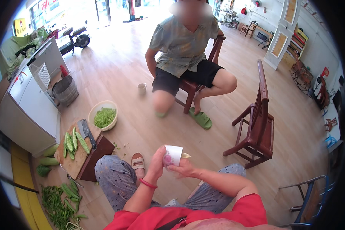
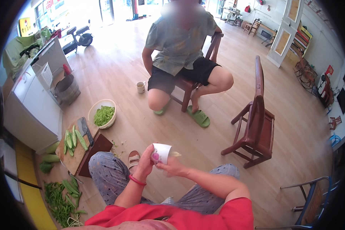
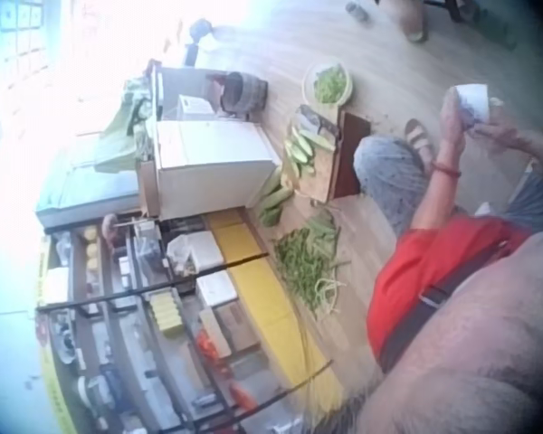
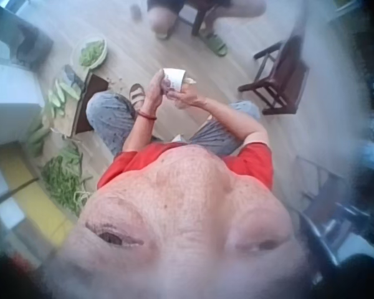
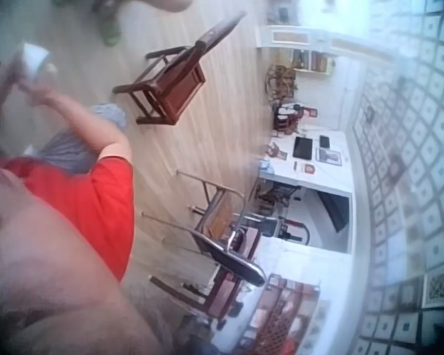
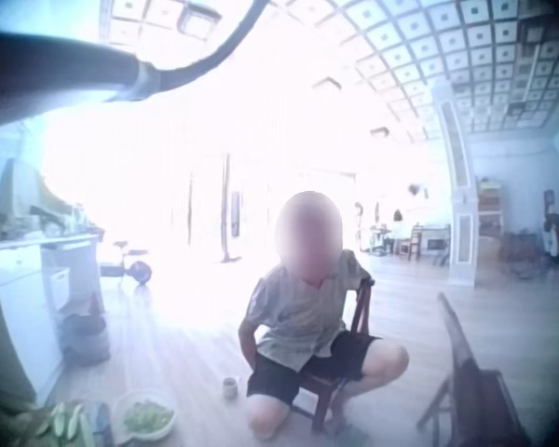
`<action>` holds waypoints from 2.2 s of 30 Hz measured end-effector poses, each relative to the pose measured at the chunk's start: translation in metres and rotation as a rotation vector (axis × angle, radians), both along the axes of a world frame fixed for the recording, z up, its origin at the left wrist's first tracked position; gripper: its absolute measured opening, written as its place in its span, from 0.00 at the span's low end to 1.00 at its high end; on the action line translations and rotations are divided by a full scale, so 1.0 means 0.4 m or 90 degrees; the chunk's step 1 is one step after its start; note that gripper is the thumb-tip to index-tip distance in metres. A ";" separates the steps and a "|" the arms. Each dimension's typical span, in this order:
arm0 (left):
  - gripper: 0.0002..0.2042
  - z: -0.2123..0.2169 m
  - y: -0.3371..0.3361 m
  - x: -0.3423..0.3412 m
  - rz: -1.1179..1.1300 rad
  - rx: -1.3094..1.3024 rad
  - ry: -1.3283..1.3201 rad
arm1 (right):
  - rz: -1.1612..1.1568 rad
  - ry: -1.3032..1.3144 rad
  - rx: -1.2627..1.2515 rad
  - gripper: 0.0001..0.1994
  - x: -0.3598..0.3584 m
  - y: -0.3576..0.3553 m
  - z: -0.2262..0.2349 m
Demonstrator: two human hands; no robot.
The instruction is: The person sits on the floor and repeatedly wipes a white ceramic cup with a yellow cloth. The person holds the cup in one hand and uses the cloth to wipe the exterior and interior surfaces continuously.
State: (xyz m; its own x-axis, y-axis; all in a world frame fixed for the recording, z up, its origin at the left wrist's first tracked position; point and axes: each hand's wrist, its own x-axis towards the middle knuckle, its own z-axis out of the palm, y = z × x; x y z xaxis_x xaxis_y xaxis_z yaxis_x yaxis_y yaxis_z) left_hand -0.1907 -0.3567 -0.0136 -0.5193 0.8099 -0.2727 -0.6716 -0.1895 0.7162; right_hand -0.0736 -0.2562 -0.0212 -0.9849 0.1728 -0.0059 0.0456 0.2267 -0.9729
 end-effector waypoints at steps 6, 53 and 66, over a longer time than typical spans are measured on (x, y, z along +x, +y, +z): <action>0.21 -0.032 0.015 0.012 0.002 -0.023 -0.035 | -0.007 -0.066 -0.092 0.18 0.012 0.013 0.030; 0.08 -0.104 0.068 -0.046 0.211 -0.075 0.055 | -0.202 -0.199 -0.239 0.16 -0.003 0.095 0.015; 0.06 -0.085 0.111 -0.069 0.253 -0.078 0.095 | -0.175 -0.152 -0.260 0.16 -0.025 0.138 0.035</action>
State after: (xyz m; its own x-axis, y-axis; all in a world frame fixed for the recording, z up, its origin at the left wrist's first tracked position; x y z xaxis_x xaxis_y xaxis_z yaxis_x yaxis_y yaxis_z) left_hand -0.2184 -0.3123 -0.0476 -0.8245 0.5062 -0.2529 -0.4517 -0.3197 0.8329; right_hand -0.0837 -0.2008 -0.0071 -0.8668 0.3612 -0.3438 0.2798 -0.2184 -0.9349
